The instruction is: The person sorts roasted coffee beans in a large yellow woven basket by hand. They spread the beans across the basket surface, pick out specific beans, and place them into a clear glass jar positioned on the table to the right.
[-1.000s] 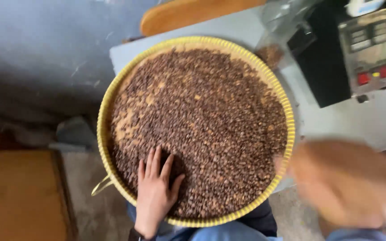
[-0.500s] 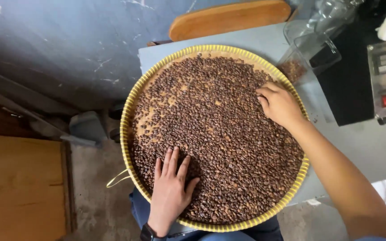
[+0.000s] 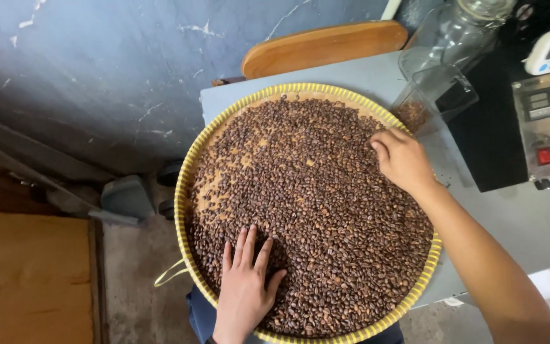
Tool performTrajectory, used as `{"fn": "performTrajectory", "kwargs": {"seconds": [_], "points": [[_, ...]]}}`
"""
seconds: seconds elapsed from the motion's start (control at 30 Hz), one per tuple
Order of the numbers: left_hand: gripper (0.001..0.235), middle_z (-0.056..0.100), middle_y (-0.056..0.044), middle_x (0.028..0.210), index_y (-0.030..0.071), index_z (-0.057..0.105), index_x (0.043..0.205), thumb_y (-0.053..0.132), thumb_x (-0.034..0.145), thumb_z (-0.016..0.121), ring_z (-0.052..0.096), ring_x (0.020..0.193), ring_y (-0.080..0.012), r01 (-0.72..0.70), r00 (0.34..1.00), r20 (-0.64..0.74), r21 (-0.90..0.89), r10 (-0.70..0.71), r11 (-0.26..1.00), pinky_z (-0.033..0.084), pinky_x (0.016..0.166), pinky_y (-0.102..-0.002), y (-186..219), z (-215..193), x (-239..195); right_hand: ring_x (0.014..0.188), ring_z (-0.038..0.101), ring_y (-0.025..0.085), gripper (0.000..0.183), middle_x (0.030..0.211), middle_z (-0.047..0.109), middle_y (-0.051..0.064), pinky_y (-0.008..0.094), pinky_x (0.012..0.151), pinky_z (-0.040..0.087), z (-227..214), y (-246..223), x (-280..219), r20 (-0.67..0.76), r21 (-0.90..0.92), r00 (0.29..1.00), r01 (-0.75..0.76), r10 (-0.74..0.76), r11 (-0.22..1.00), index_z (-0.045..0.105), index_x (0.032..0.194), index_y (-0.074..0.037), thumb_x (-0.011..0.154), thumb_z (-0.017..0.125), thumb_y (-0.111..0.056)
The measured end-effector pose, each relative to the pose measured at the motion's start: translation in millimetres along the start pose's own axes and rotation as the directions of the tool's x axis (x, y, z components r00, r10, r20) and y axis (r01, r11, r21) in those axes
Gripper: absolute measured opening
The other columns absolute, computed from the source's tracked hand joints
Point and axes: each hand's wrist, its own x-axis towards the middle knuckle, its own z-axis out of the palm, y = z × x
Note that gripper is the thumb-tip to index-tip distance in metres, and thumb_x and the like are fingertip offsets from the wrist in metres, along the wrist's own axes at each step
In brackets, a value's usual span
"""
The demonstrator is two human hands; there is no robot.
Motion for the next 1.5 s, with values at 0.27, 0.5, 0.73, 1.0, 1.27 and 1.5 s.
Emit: {"fn": "performTrajectory", "kwargs": {"seconds": [0.27, 0.5, 0.73, 1.0, 1.27, 1.5], "points": [[0.069, 0.032, -0.022, 0.162, 0.013, 0.048, 0.149, 0.057, 0.097, 0.059, 0.025, 0.151, -0.0430, 0.005, 1.000, 0.009, 0.084, -0.006, 0.996, 0.021, 0.118, -0.063, -7, 14, 0, 0.087, 0.068, 0.036, 0.016, 0.101, 0.072, 0.017, 0.046, 0.073, 0.051, -67, 50, 15, -0.528, -0.189, 0.841, 0.018, -0.117, 0.982, 0.073, 0.111, 0.002, 0.109, 0.060, -0.007], [0.066, 0.036, -0.023, 0.160, 0.010, 0.051, 0.147, 0.052, 0.096, 0.061, 0.028, 0.150, -0.0432, 0.008, 1.000, -0.022, 0.057, -0.007, 0.998, 0.021, 0.119, -0.062, -3, 9, -1, 0.090, 0.066, 0.038, 0.029, 0.099, 0.065, 0.016, 0.050, 0.075, 0.052, -65, 53, -7, -0.474, -0.122, 0.879, -0.023, -0.038, 0.992, 0.071, 0.130, 0.005, 0.105, 0.065, -0.008], [0.055, 0.045, -0.018, 0.156, 0.011, 0.061, 0.137, 0.046, 0.096, 0.061, 0.035, 0.148, -0.0423, -0.071, 0.997, -0.044, -0.105, 0.066, 0.992, 0.025, 0.119, -0.062, 15, -8, 1, 0.098, 0.074, 0.025, 0.023, 0.115, 0.076, 0.015, 0.035, 0.090, 0.057, -50, -23, -121, -0.266, 0.257, 0.956, -0.055, 0.126, 0.965, 0.074, 0.118, -0.001, 0.104, 0.064, -0.016], [0.082, 0.017, -0.016, 0.169, 0.022, 0.022, 0.164, 0.073, 0.101, 0.033, 0.011, 0.159, -0.0338, -0.521, 0.836, 0.045, 0.382, 0.547, 0.764, 0.006, 0.131, -0.048, 91, 33, 20, 0.072, 0.062, 0.012, 0.020, 0.099, 0.069, 0.006, 0.027, 0.075, 0.050, -22, -43, -163, -0.365, 0.621, 0.777, -0.208, 0.514, 0.755, 0.071, 0.117, -0.005, 0.107, 0.054, -0.010], [0.086, 0.003, -0.024, 0.170, 0.014, 0.013, 0.162, 0.076, 0.103, 0.007, 0.003, 0.158, -0.0428, -0.467, 0.835, -0.106, 0.380, 0.539, 0.798, 0.002, 0.122, -0.069, 136, 85, 100, 0.080, 0.067, 0.018, 0.017, 0.105, 0.071, 0.009, 0.032, 0.077, 0.052, -25, -43, -161, -0.441, 0.494, 0.798, -0.167, 0.411, 0.854, 0.071, 0.114, -0.005, 0.104, 0.058, -0.013], [0.101, 0.001, -0.031, 0.168, 0.011, 0.016, 0.164, 0.081, 0.090, 0.012, -0.004, 0.155, -0.0488, -0.272, 0.911, 0.351, 0.119, 0.216, 0.955, -0.007, 0.111, -0.079, 164, 61, 195, 0.072, 0.070, 0.028, 0.014, 0.095, 0.074, 0.010, 0.032, 0.059, 0.053, -5, -32, -161, -0.488, 0.475, 0.782, -0.133, 0.386, 0.870, 0.077, 0.107, -0.004, 0.098, 0.067, -0.008]]}}
